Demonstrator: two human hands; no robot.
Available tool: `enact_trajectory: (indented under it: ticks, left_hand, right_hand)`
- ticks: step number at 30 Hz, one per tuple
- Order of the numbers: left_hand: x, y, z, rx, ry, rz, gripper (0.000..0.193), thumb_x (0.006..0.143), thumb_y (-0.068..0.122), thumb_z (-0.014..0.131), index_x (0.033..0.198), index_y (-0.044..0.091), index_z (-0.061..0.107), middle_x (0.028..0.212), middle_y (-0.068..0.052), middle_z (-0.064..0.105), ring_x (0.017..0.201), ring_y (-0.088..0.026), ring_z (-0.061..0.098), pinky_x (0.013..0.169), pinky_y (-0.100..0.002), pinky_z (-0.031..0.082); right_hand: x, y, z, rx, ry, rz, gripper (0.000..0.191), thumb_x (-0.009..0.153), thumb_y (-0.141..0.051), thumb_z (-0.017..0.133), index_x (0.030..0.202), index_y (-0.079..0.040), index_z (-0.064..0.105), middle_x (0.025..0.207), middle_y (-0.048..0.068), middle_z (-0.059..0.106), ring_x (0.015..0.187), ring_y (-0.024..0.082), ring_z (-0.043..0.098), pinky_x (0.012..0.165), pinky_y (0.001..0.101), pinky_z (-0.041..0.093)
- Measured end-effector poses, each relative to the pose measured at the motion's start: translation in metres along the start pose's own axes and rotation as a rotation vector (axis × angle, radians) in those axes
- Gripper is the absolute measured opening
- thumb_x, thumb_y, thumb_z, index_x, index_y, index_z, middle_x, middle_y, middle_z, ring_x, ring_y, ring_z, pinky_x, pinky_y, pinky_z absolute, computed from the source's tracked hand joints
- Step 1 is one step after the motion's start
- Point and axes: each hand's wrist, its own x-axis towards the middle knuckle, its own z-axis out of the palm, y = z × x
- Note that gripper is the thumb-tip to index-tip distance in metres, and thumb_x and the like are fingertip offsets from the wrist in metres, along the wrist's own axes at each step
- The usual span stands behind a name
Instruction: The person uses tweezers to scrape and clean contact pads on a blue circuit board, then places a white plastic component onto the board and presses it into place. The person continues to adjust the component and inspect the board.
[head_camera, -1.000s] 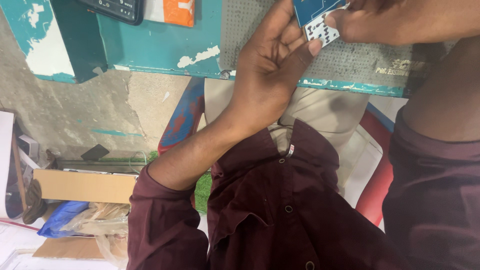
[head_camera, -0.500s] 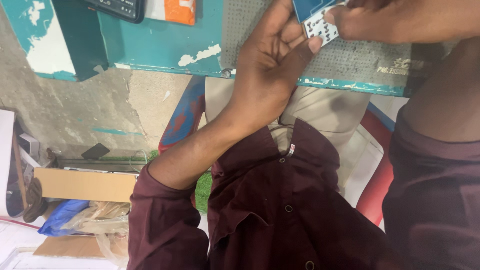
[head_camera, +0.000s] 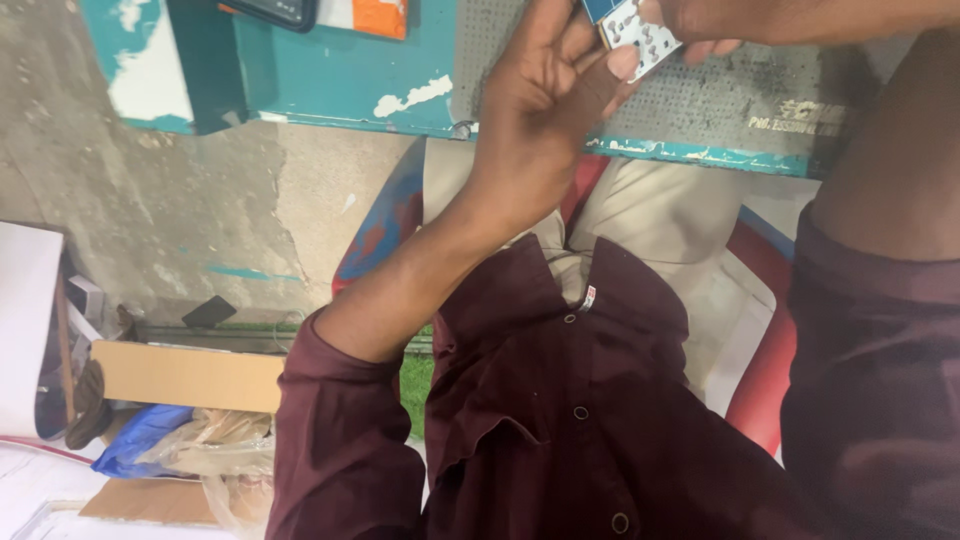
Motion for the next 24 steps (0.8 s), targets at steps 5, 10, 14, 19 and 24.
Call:
enact_trajectory:
  ticks: [5, 10, 14, 19, 24]
  left_hand:
    - [0.004, 0.006, 0.001, 0.069, -0.058, 0.093, 0.054, 0.114, -0.004, 0.061, 0.160, 0.004, 0.034, 0.139, -0.007, 0.058, 0.118, -0.016, 0.063, 0.091, -0.024, 0.057]
    - [-0.003, 0.010, 0.005, 0.171, -0.118, -0.018, 0.054, 0.114, 0.000, 0.062, 0.159, 0.007, 0.035, 0.142, -0.014, 0.061, 0.126, -0.021, 0.068, 0.107, -0.034, 0.065]
    - [-0.010, 0.017, 0.008, 0.209, -0.180, -0.110, 0.049, 0.115, 0.001, 0.058, 0.159, 0.006, 0.039, 0.141, -0.016, 0.064, 0.121, -0.021, 0.072, 0.101, -0.035, 0.068]
    - [-0.009, 0.019, 0.015, 0.210, -0.124, -0.090, 0.035, 0.114, -0.002, 0.059, 0.147, -0.005, 0.048, 0.138, -0.020, 0.065, 0.116, -0.022, 0.073, 0.094, -0.034, 0.070]
    - [-0.019, 0.016, 0.015, 0.253, -0.105, -0.076, 0.041, 0.113, -0.003, 0.059, 0.152, -0.001, 0.046, 0.141, -0.019, 0.064, 0.118, -0.022, 0.073, 0.091, -0.031, 0.070]
  right_hand:
    - [-0.051, -0.041, 0.005, -0.072, 0.370, -0.013, 0.025, 0.103, -0.019, 0.067, 0.117, 0.002, 0.069, 0.087, 0.013, 0.071, 0.067, 0.017, 0.066, 0.052, 0.0307, 0.051]
    - [-0.080, -0.062, 0.048, 0.332, 0.615, -0.074, 0.028, 0.110, -0.014, 0.061, 0.134, -0.001, 0.065, 0.098, 0.013, 0.074, 0.087, 0.017, 0.075, 0.064, 0.0313, 0.061]
    - [-0.086, -0.061, 0.072, 0.939, 0.656, -0.180, 0.028, 0.108, -0.009, 0.050, 0.132, 0.005, 0.055, 0.116, 0.016, 0.070, 0.106, 0.023, 0.075, 0.078, 0.0390, 0.071]
    - [-0.084, -0.048, 0.088, 1.130, 0.617, -0.344, 0.038, 0.112, 0.003, 0.050, 0.149, 0.006, 0.046, 0.124, 0.024, 0.069, 0.107, 0.031, 0.075, 0.085, 0.0448, 0.070]
    - [-0.083, -0.040, 0.095, 1.026, 0.622, -0.383, 0.043, 0.110, 0.008, 0.050, 0.152, 0.011, 0.040, 0.128, 0.024, 0.065, 0.112, 0.030, 0.073, 0.089, 0.0434, 0.070]
